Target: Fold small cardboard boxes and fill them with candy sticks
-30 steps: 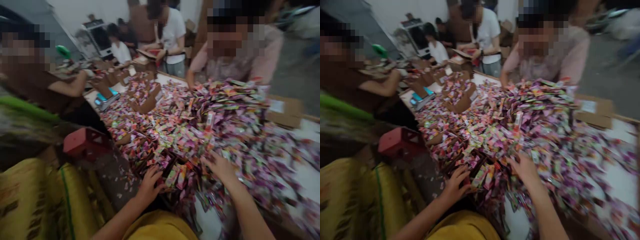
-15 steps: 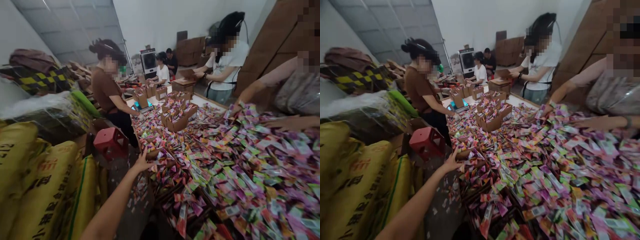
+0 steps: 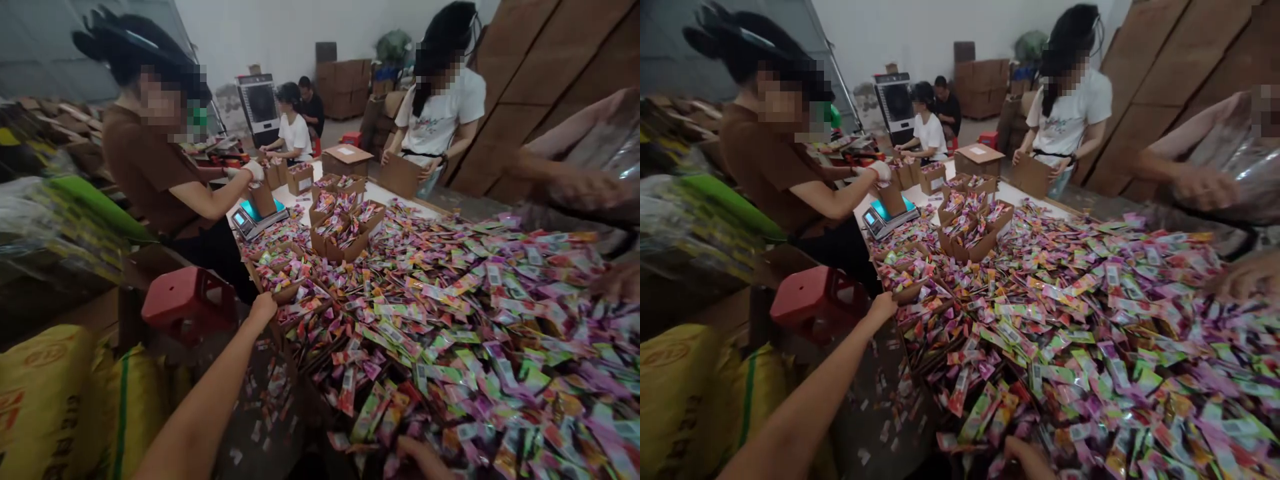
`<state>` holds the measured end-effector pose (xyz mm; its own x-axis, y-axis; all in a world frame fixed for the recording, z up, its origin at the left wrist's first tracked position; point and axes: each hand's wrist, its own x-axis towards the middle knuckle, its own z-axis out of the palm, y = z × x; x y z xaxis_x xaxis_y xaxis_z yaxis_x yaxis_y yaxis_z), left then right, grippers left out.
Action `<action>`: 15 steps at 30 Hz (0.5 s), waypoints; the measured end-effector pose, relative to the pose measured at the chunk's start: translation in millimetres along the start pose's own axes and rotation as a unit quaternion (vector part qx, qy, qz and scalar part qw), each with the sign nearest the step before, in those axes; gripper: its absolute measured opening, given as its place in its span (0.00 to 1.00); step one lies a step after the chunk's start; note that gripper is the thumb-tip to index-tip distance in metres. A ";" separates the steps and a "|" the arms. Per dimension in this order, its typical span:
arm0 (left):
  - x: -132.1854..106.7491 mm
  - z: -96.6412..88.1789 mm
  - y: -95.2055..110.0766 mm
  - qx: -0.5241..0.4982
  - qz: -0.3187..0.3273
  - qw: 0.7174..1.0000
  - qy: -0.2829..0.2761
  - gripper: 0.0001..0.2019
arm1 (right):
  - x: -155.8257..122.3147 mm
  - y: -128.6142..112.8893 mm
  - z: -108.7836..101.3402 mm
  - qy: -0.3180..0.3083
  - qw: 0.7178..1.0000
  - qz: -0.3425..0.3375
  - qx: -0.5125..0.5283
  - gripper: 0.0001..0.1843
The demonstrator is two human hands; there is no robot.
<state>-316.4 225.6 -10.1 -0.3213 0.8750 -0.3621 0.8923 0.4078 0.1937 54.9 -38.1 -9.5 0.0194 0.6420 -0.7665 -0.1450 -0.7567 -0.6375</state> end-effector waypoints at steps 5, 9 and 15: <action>14.7 -23.4 -1.5 0.015 0.008 1.000 -0.020 0.17 | 14.5 -23.6 31.0 -0.030 0.996 0.042 0.075 0.04; -13.7 -42.4 15.5 0.033 0.012 0.999 0.022 0.35 | -13.0 -29.9 24.7 -0.087 0.988 0.012 0.128 0.14; -195.8 0.6 89.5 -0.139 0.419 0.895 0.058 0.16 | -59.9 38.2 -6.7 -0.024 0.989 0.007 0.147 0.27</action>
<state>-173.5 90.6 77.7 0.3787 0.9189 0.1107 0.7270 -0.3694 0.5788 54.8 -106.3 11.5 -0.0309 0.6418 -0.7663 -0.4272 -0.7016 -0.5704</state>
